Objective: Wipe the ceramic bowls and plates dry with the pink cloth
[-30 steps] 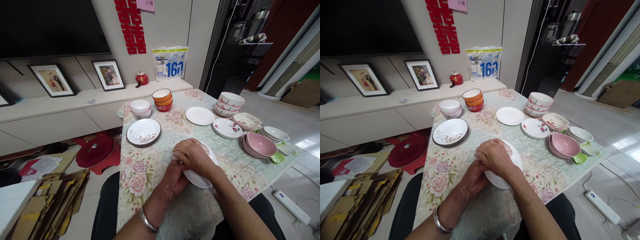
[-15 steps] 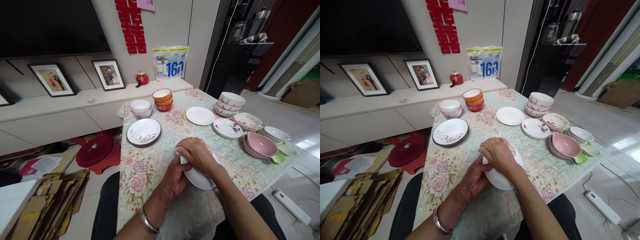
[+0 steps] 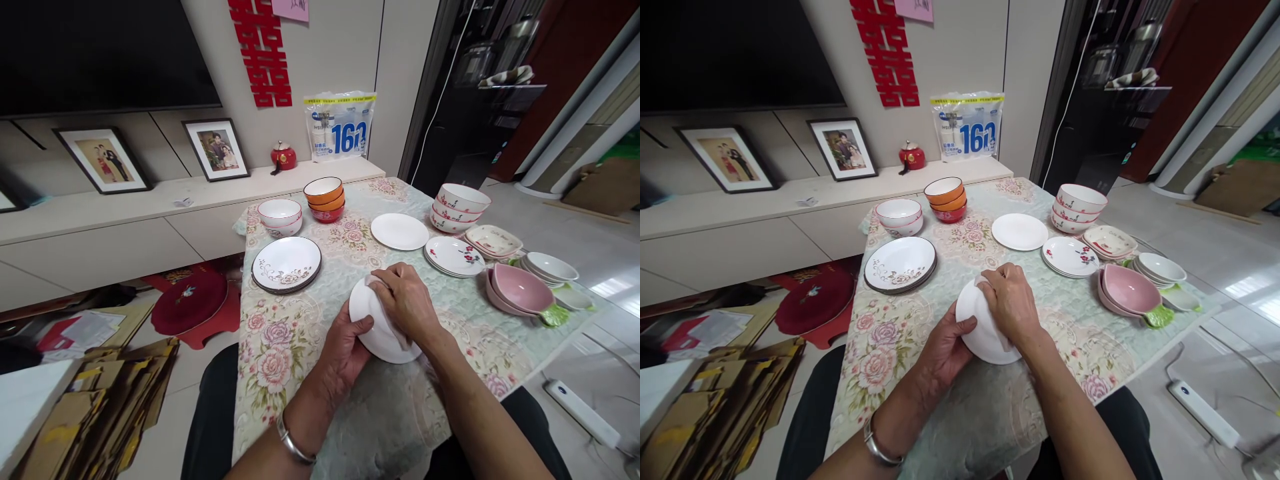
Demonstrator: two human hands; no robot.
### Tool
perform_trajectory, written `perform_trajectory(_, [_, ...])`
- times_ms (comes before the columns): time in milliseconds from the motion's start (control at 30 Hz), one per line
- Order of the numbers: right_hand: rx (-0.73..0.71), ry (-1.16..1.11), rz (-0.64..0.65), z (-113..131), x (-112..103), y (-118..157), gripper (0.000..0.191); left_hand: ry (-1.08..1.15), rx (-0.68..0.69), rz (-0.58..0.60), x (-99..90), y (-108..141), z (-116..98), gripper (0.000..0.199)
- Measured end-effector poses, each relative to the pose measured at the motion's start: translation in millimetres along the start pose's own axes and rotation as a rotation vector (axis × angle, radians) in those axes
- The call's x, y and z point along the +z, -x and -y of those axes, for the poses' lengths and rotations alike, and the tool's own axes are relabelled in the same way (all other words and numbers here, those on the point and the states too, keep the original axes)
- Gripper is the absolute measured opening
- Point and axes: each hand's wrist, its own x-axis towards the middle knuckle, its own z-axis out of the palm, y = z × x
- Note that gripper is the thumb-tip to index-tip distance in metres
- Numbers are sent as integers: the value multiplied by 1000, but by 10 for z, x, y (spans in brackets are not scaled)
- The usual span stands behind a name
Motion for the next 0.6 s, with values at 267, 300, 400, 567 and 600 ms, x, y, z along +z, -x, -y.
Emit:
perform_trajectory(267, [-10,69,267,159,-173,51,19,44,93,-17,-38,-37,-46,69])
perform_trajectory(300, [-56,26,302,192,-188,60,19,50,99,-15,-34,-37,-46,66])
perform_trajectory(400, [-164,-118,316,215,-169,56,21,72,117,-9,-25,-33,-36,56])
perform_trajectory(567, [-58,-56,231,56,-116,-9,26,75,101,-17,-49,-37,-11,58])
perform_trajectory(600, [-21,-5,234,39,-141,-10,26,72,98,-14,-53,-38,-10,59])
